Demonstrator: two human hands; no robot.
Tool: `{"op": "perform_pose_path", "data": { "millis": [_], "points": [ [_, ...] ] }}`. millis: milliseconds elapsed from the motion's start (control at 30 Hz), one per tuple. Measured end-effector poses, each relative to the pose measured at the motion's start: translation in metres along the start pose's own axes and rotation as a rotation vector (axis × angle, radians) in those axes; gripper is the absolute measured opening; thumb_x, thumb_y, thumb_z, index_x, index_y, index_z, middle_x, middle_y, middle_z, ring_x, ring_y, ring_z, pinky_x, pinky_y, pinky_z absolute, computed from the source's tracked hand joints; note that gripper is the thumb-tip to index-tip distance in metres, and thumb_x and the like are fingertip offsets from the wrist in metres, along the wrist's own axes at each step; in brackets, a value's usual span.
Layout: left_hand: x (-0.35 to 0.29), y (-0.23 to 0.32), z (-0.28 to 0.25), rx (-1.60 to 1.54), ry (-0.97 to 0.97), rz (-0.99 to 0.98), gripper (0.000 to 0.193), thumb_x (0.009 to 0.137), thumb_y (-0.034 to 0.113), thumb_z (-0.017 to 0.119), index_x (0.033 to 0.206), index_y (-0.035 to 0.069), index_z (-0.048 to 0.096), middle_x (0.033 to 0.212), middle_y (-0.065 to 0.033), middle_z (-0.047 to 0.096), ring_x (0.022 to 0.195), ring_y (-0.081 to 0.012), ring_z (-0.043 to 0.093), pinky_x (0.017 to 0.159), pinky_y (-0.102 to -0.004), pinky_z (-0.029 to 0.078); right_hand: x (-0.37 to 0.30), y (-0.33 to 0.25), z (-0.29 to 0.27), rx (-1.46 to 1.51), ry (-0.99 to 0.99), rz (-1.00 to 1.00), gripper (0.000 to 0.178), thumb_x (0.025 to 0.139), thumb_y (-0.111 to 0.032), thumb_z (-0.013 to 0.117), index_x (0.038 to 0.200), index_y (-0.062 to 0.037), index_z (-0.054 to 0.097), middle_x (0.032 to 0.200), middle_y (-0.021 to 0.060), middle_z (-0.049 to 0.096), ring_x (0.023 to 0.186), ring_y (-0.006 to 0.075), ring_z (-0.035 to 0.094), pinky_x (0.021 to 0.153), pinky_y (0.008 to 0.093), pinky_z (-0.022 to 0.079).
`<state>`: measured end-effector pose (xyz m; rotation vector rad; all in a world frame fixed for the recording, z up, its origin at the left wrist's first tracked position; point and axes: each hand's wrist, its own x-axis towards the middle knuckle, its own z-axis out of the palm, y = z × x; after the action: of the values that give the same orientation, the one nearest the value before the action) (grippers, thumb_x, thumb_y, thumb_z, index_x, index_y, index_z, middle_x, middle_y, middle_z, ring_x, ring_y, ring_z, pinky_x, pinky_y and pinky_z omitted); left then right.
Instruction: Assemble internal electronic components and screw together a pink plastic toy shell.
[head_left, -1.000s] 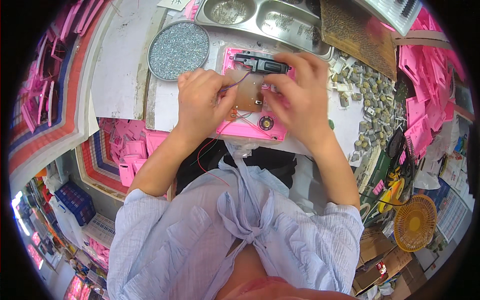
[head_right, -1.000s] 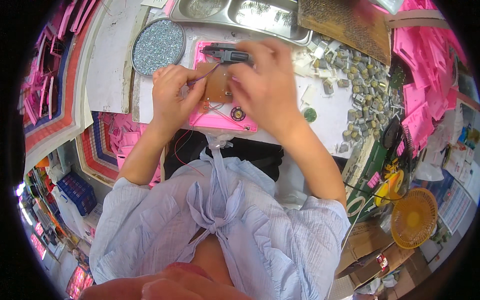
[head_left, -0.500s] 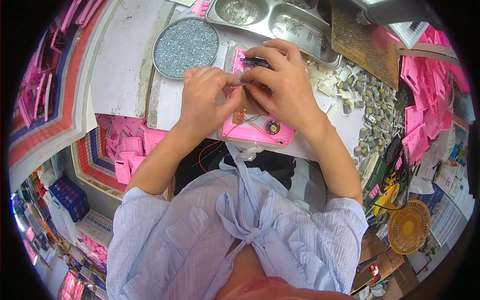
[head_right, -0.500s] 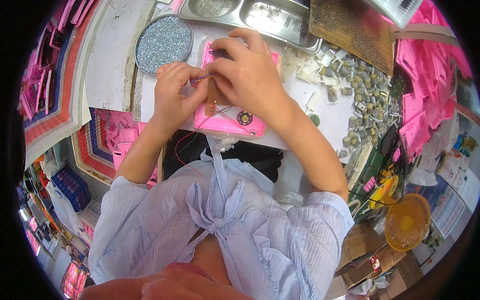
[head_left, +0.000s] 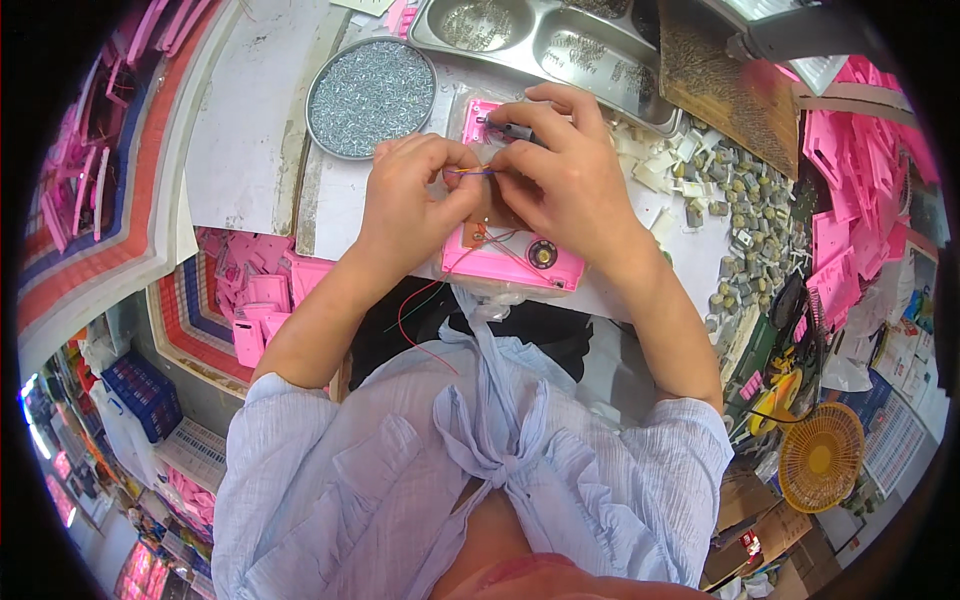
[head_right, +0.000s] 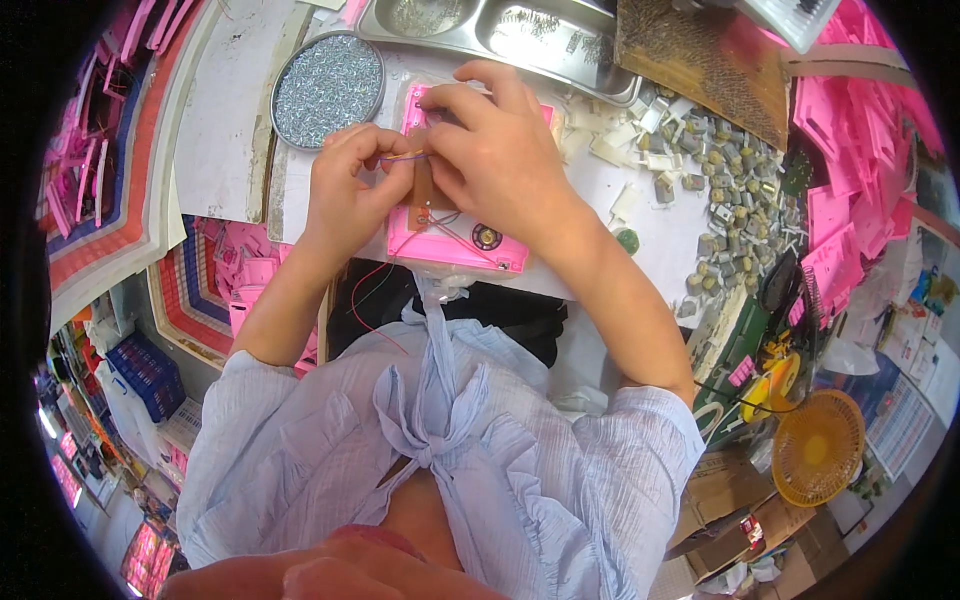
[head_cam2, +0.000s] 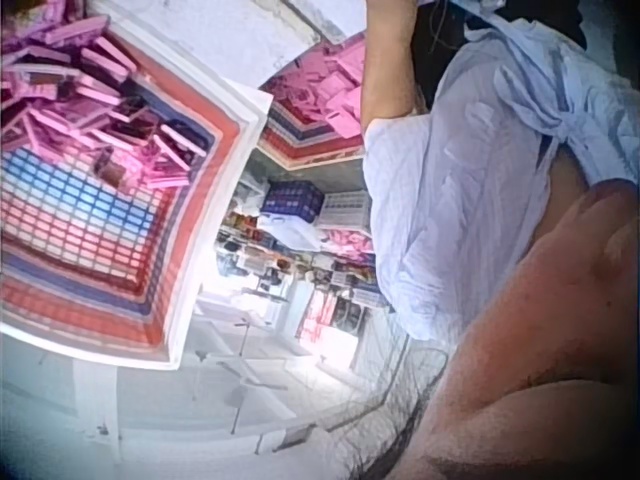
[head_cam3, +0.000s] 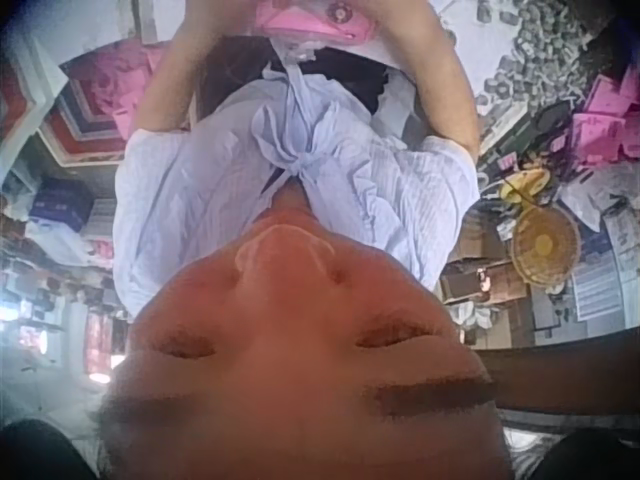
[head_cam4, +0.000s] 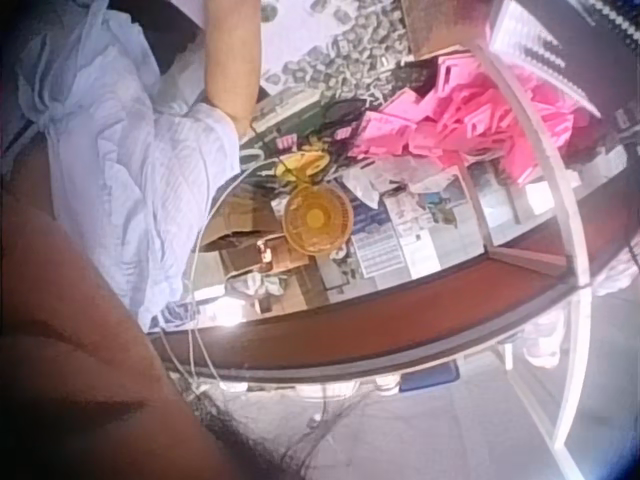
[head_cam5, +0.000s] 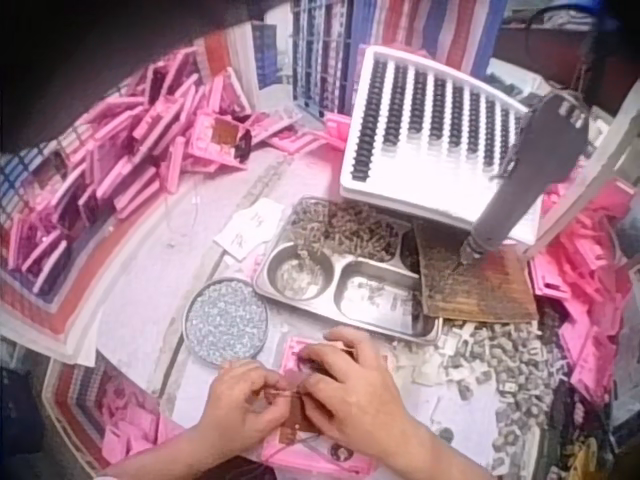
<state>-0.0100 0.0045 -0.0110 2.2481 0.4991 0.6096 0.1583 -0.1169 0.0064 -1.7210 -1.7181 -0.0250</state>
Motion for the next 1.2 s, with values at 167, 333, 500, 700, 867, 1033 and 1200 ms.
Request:
{"op": "perform_pose_path", "data": {
  "millis": [167,333,500,700,867,1033,1200],
  "points": [
    [0.000,0.001,0.001,-0.229,-0.043,-0.221,0.010,0.088,0.007,0.070,0.095,-0.001,0.070,0.082,-0.0015,0.066,0.074,-0.0095,0.055,0.070,-0.0272,0.045,0.001,-0.004,0.007,-0.098,0.070,-0.064,0.020,0.065,-0.013,0.077,0.084,-0.0058,0.073,0.117,0.0068,0.068,0.119,0.0354,0.057,0.093,0.0481,0.051],
    [0.001,0.000,0.003,-0.566,-0.068,-0.424,0.013,0.091,0.005,0.066,0.098,-0.005,0.070,0.076,-0.0029,0.067,0.065,-0.0052,0.061,0.057,-0.0233,0.049,0.001,-0.006,0.015,-0.161,0.118,-0.109,0.021,0.062,-0.014,0.074,0.079,-0.0035,0.070,0.113,0.0090,0.069,0.116,0.0353,0.059,0.093,0.0480,0.051],
    [0.001,0.001,0.003,-0.615,-0.085,-0.446,0.014,0.090,0.005,0.067,0.099,-0.006,0.069,0.076,-0.0030,0.067,0.065,-0.0054,0.060,0.058,-0.0232,0.049,0.001,-0.006,0.010,-0.139,0.083,-0.069,0.021,0.065,-0.007,0.080,0.084,-0.0076,0.071,0.115,0.0042,0.070,0.116,0.0322,0.060,0.089,0.0460,0.053],
    [0.002,0.000,0.003,-0.371,-0.040,-0.274,0.013,0.084,0.007,0.070,0.093,-0.003,0.070,0.076,-0.0057,0.068,0.066,-0.0101,0.062,0.062,-0.0277,0.050,-0.001,0.001,-0.002,0.013,0.061,-0.007,0.016,0.070,-0.006,0.079,0.085,-0.0075,0.072,0.114,0.0048,0.071,0.115,0.0341,0.058,0.089,0.0445,0.053],
    [0.006,0.003,0.002,-0.045,0.018,-0.034,0.011,0.078,0.009,0.072,0.087,0.003,0.070,0.073,-0.0067,0.065,0.067,-0.0199,0.062,0.071,-0.0349,0.047,0.002,0.001,-0.004,0.013,0.053,0.012,0.016,0.070,-0.006,0.079,0.084,-0.0071,0.072,0.114,0.0052,0.072,0.115,0.0349,0.058,0.091,0.0436,0.052],
    [0.007,0.004,0.003,-0.107,0.002,-0.072,0.010,0.076,0.009,0.072,0.085,0.005,0.068,0.072,-0.0048,0.062,0.069,-0.0213,0.060,0.075,-0.0364,0.043,0.002,0.003,-0.001,-0.026,0.054,-0.028,0.014,0.071,-0.013,0.078,0.083,-0.0069,0.073,0.112,0.0034,0.071,0.116,0.0323,0.059,0.091,0.0459,0.053],
    [0.009,0.004,0.001,0.020,0.032,0.058,0.010,0.077,0.008,0.074,0.084,0.008,0.067,0.074,-0.0023,0.062,0.072,-0.0212,0.060,0.078,-0.0370,0.040,0.005,0.004,-0.003,0.032,0.052,0.015,0.013,0.072,-0.010,0.077,0.084,-0.0070,0.074,0.113,0.0035,0.071,0.117,0.0330,0.058,0.095,0.0448,0.052]
  ]
}}
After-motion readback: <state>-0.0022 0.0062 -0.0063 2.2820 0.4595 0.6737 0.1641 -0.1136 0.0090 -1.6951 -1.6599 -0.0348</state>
